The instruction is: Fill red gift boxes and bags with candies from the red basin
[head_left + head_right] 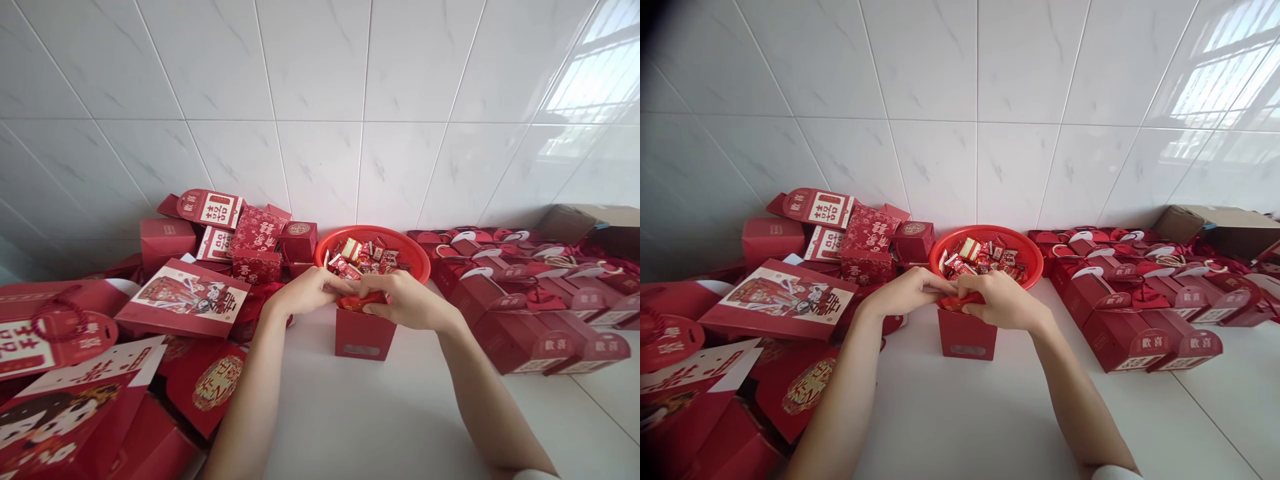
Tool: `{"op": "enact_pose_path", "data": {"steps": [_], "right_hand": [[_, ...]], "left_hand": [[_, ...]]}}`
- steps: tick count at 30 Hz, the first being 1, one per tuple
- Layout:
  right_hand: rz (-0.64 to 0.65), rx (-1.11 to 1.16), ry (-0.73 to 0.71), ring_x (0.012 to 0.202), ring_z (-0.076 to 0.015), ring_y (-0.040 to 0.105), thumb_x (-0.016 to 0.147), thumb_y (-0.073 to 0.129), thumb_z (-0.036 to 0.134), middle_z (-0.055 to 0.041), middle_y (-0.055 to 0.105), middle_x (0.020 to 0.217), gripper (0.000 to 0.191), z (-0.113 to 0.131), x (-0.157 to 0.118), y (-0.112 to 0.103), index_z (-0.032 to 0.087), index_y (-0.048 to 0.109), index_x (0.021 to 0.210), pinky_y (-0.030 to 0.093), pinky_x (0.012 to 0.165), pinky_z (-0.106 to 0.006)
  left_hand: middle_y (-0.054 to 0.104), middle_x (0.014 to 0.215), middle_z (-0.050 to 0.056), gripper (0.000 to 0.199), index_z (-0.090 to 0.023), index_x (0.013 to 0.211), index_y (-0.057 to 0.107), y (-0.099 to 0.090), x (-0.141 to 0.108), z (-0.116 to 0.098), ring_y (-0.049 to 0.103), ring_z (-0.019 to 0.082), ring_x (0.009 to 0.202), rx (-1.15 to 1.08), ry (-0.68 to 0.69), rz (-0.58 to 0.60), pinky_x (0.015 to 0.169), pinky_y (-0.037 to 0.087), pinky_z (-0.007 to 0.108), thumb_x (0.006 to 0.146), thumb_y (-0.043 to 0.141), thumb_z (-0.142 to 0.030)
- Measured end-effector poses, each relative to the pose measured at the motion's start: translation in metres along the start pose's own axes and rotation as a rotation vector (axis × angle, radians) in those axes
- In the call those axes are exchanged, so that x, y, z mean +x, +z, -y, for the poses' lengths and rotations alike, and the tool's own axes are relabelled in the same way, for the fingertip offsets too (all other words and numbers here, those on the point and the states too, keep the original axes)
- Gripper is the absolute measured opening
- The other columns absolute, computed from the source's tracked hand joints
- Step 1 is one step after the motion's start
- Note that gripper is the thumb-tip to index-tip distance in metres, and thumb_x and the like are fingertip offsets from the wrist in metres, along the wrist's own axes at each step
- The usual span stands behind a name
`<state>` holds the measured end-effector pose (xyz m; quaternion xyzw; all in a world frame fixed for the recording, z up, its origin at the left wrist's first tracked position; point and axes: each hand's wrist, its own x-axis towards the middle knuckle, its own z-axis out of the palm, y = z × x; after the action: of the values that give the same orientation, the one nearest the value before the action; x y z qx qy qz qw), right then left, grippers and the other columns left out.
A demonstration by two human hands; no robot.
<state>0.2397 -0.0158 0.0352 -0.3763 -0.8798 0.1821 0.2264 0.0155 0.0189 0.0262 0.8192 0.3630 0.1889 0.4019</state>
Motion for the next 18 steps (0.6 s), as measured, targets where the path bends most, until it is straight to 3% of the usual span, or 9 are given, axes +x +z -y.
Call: {"op": "enact_pose_path", "data": {"steps": [4,6,18], "right_hand": [[-0.143,0.183,-0.021,0.077,-0.0163,0.065,0.082,0.064,0.013,-0.0018,0.072,0.088,0.009,-0.0029,-0.0014,-0.0037,0.020,0.062,0.088,0.048,0.067,-0.026],[-0.158,0.219,-0.026,0.076,-0.0163,0.064,0.082,0.065,0.016,-0.0018,0.071,0.085,0.006,-0.0046,-0.0012,-0.0031,0.020,0.061,0.085,0.048,0.067,-0.026],[0.035,0.077,-0.026,0.056,-0.0103,0.047,0.080,0.058,0.010,0.0038,0.059,0.065,0.013,-0.0080,-0.0002,0.0026,0.020,0.057,0.072,0.035,0.055,-0.023]], "left_hand": [[0.079,0.097,0.003,0.034,-0.016,0.103,0.080,-0.0004,-0.0003,0.0007,0.071,0.024,0.094,0.005,-0.011,0.013,0.082,0.053,0.029,0.082,0.054,-0.018],[0.079,0.097,0.003,0.033,-0.014,0.101,0.080,-0.0008,-0.0003,0.0012,0.071,0.024,0.093,-0.015,-0.016,0.024,0.083,0.053,0.030,0.082,0.053,-0.018],[0.077,0.113,0.005,0.035,-0.021,0.111,0.078,-0.0012,0.0000,0.0027,0.071,0.024,0.105,-0.018,-0.010,0.005,0.092,0.053,0.030,0.083,0.058,-0.019]]}}
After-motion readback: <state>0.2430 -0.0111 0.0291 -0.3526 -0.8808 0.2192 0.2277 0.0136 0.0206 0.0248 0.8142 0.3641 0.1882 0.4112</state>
